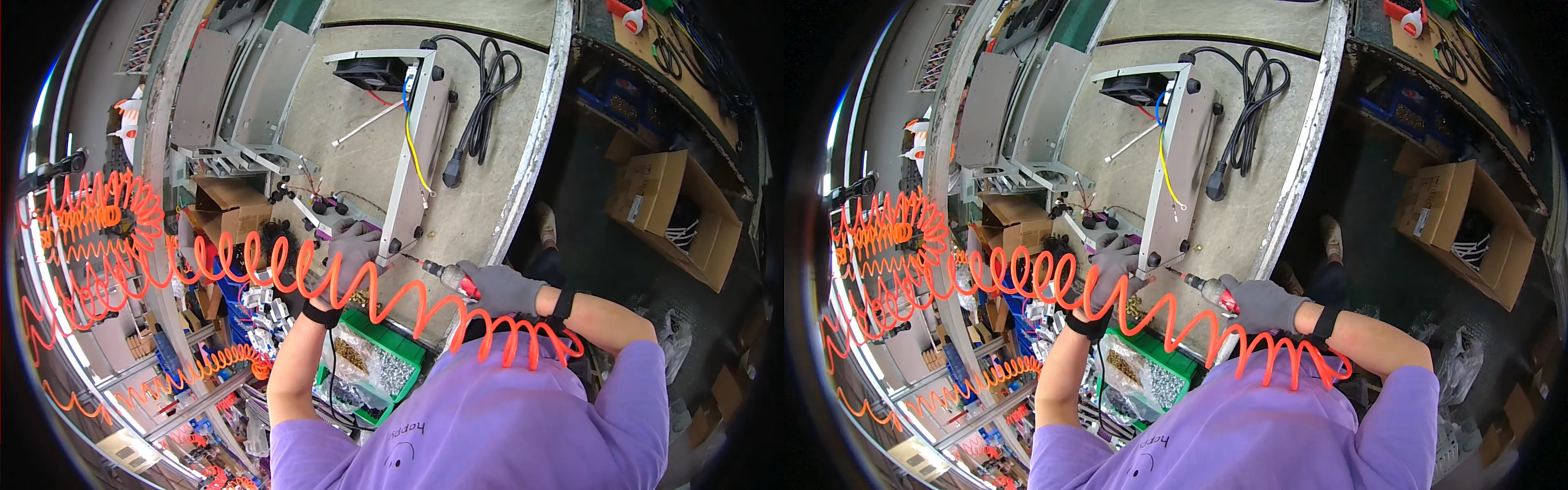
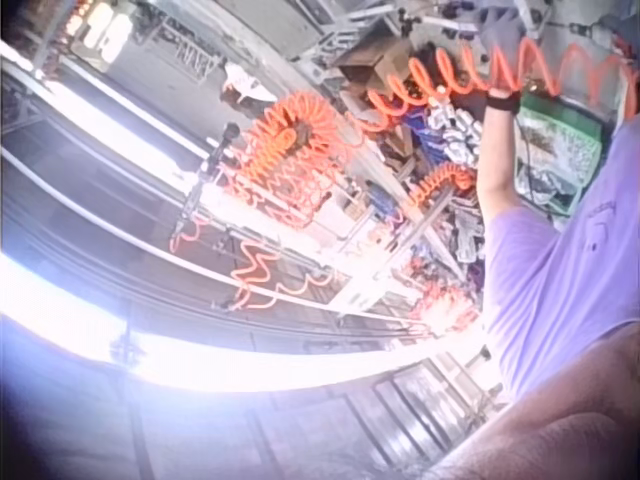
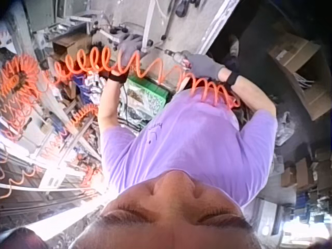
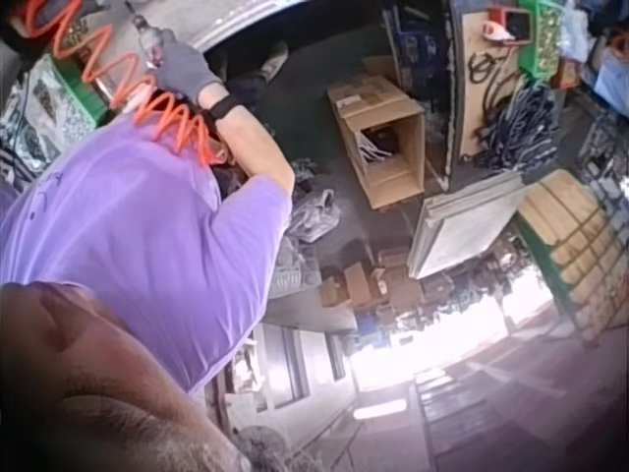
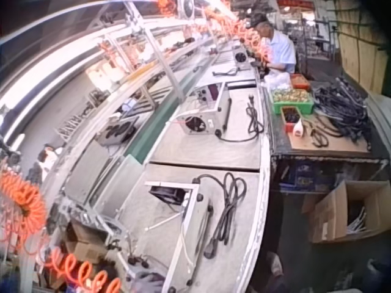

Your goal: Assembling components and fans into metal casings on a manufacturing line.

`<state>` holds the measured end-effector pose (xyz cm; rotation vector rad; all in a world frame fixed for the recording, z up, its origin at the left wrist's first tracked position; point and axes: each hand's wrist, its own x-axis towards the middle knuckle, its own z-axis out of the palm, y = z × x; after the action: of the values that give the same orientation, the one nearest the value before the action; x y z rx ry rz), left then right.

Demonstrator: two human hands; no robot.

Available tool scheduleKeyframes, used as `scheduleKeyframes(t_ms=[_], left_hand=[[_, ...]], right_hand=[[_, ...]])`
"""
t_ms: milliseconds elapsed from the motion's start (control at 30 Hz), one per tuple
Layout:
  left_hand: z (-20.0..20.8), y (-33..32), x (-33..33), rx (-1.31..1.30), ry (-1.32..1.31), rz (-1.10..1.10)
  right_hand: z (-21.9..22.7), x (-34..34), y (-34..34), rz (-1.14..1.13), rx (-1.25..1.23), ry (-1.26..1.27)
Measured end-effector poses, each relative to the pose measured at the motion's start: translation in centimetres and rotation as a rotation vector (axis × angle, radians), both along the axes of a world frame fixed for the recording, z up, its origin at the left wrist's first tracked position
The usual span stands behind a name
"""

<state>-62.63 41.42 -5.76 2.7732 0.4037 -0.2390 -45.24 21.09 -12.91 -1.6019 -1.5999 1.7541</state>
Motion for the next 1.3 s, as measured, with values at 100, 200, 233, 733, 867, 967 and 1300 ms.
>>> scheduleKeyframes(t_ms=[100, 200, 233, 733, 867, 967, 1300], left_hand=[[0.1, 0.2, 0.1, -0.032, -0.003, -0.014], [-0.3, 0.1, -0.2, -0.070, -0.033, 0.009], [-0.3, 0.1, -0.2, -0.068, -0.031, 0.014], [-0.2, 0.1, -0.2, -0.028, 0.004, 0.006], [-1.1, 0.3, -0.8, 0.006, -0.044, -0.012], [-1.0, 0.2, -0.5, 0.039, -0.008, -0.021], [-1.4, 0.3, -0.8, 0.012, 0.010, 0.009]], right_hand=[[-1.1, 0.2, -0.1, 0.019, 0.015, -0.021], [-1.6, 0.0, -0.5, -0.068, 0.038, 0.063], [-1.5, -0.1, -0.4, -0.063, 0.040, 0.066], [-0.8, -0.5, 0.5, -0.037, 0.021, -0.004], [-1.1, -0.4, 1.3, -0.025, 0.007, -0.031], [-0.8, 0.0, 1.7, 0.005, 0.016, -0.046], [-0.9, 0.4, 2.3, 0.039, 0.086, -0.086]])
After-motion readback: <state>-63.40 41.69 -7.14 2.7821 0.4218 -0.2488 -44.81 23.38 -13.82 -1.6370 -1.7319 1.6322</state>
